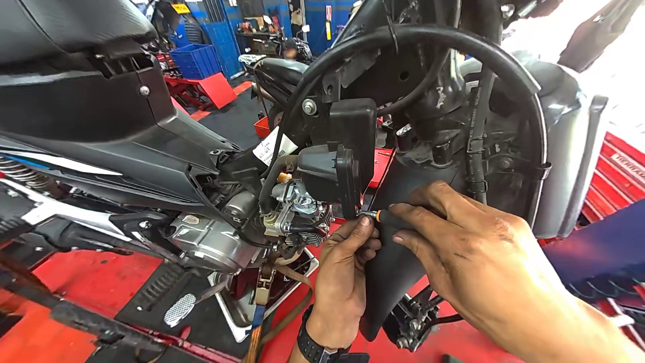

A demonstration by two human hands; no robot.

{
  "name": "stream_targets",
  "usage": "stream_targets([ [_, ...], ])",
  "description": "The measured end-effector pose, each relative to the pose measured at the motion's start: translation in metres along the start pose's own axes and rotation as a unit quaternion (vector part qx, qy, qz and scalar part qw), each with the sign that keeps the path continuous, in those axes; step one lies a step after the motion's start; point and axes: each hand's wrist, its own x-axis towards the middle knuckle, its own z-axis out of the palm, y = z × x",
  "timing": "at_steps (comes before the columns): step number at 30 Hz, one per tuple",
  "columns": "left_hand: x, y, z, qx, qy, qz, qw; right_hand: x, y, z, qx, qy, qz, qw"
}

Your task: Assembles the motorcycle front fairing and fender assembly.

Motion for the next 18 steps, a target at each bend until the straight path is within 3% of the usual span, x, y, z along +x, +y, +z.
stream_targets([
  [10, -0.0004, -0.0009, 0.0009, -0.022, 0.017, -0.011, 1.000, 0.0036, 0.0061, -0.0053, -0.001, -0.018, 0.002, 1.000],
  [18, -0.0001, -0.0012, -0.0027, -0.044, 0.003, -0.017, 0.999, -0.0042, 0.0043, 0.0013, 0.004, 0.000, -0.063, 0.998],
])
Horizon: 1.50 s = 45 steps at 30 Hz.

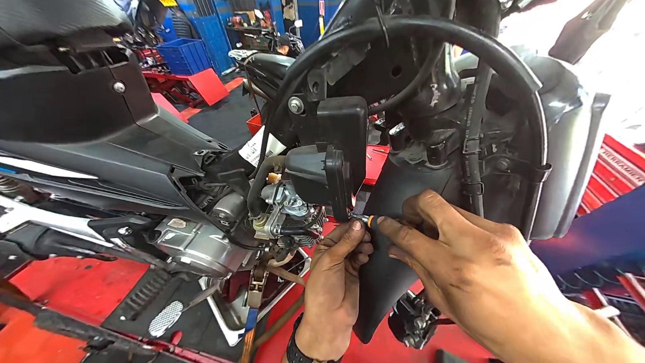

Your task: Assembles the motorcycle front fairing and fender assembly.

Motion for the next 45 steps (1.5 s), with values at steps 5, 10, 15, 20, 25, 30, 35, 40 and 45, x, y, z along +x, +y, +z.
stream_targets([
  [5, -0.002, 0.000, 0.000, -0.006, -0.008, 0.000, 1.000, 0.005, 0.000, -0.001, -0.002, 0.010, 0.006, 1.000],
  [10, -0.006, 0.003, 0.001, 0.007, -0.058, -0.002, 0.998, 0.011, -0.001, -0.002, -0.019, 0.006, 0.006, 1.000],
  [15, -0.005, 0.003, 0.005, 0.026, -0.061, -0.010, 0.998, 0.007, -0.001, 0.001, -0.029, 0.021, -0.026, 0.999],
  [20, -0.007, 0.001, 0.012, 0.024, -0.059, -0.010, 0.998, 0.007, 0.001, 0.002, -0.011, 0.026, -0.029, 0.999],
  [25, -0.007, 0.000, 0.019, 0.034, -0.026, -0.011, 0.999, 0.003, 0.001, -0.006, -0.031, -0.001, 0.013, 0.999],
  [30, -0.010, -0.002, 0.026, 0.039, 0.008, 0.010, 0.999, -0.001, -0.001, -0.020, -0.133, -0.051, 0.026, 0.989],
  [35, -0.011, -0.002, 0.029, 0.041, 0.019, 0.010, 0.999, 0.006, 0.001, -0.017, -0.104, -0.062, 0.020, 0.992],
  [40, -0.009, -0.002, 0.026, 0.032, 0.009, 0.009, 0.999, 0.008, 0.002, -0.015, -0.098, -0.071, 0.008, 0.993],
  [45, -0.007, -0.005, 0.022, 0.010, -0.002, 0.017, 1.000, 0.004, -0.001, -0.013, -0.092, -0.078, 0.003, 0.993],
])
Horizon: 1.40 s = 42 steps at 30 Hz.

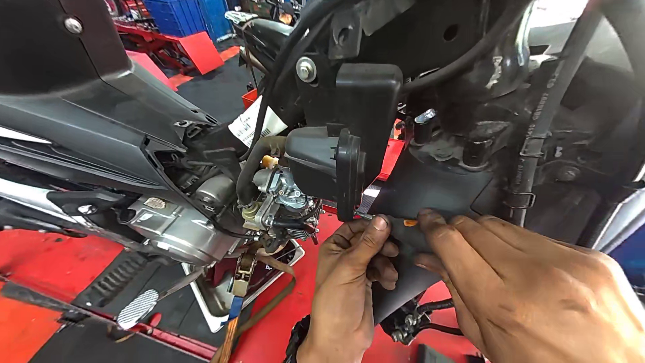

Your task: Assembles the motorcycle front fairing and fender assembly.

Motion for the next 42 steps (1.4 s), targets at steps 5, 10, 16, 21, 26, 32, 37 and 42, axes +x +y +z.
stream_targets([
  [5, 0.000, -0.001, -0.009, 0.009, -0.045, 0.016, 0.999, -0.003, -0.003, 0.003, -0.014, 0.006, -0.007, 1.000],
  [10, -0.001, 0.000, -0.007, 0.017, -0.036, 0.007, 0.999, -0.006, -0.002, 0.005, -0.007, 0.015, -0.019, 1.000],
  [16, -0.002, 0.000, -0.017, 0.144, -0.004, 0.096, 0.985, -0.001, 0.003, 0.002, 0.004, 0.018, -0.017, 1.000],
  [21, 0.012, -0.009, -0.042, 0.339, 0.055, 0.344, 0.874, 0.006, 0.009, -0.005, 0.003, -0.005, -0.019, 1.000],
  [26, 0.024, -0.016, -0.039, 0.350, 0.037, 0.416, 0.839, 0.010, 0.010, -0.010, -0.012, -0.022, -0.027, 0.999],
  [32, 0.043, -0.023, -0.032, 0.323, 0.066, 0.496, 0.803, 0.008, 0.013, -0.004, -0.005, -0.007, -0.052, 0.999],
  [37, 0.047, -0.024, -0.034, 0.328, 0.069, 0.507, 0.794, 0.007, 0.014, -0.002, 0.007, -0.012, -0.058, 0.998],
  [42, 0.048, -0.024, -0.034, 0.334, 0.085, 0.513, 0.786, 0.006, 0.014, 0.002, 0.003, -0.016, -0.069, 0.997],
])
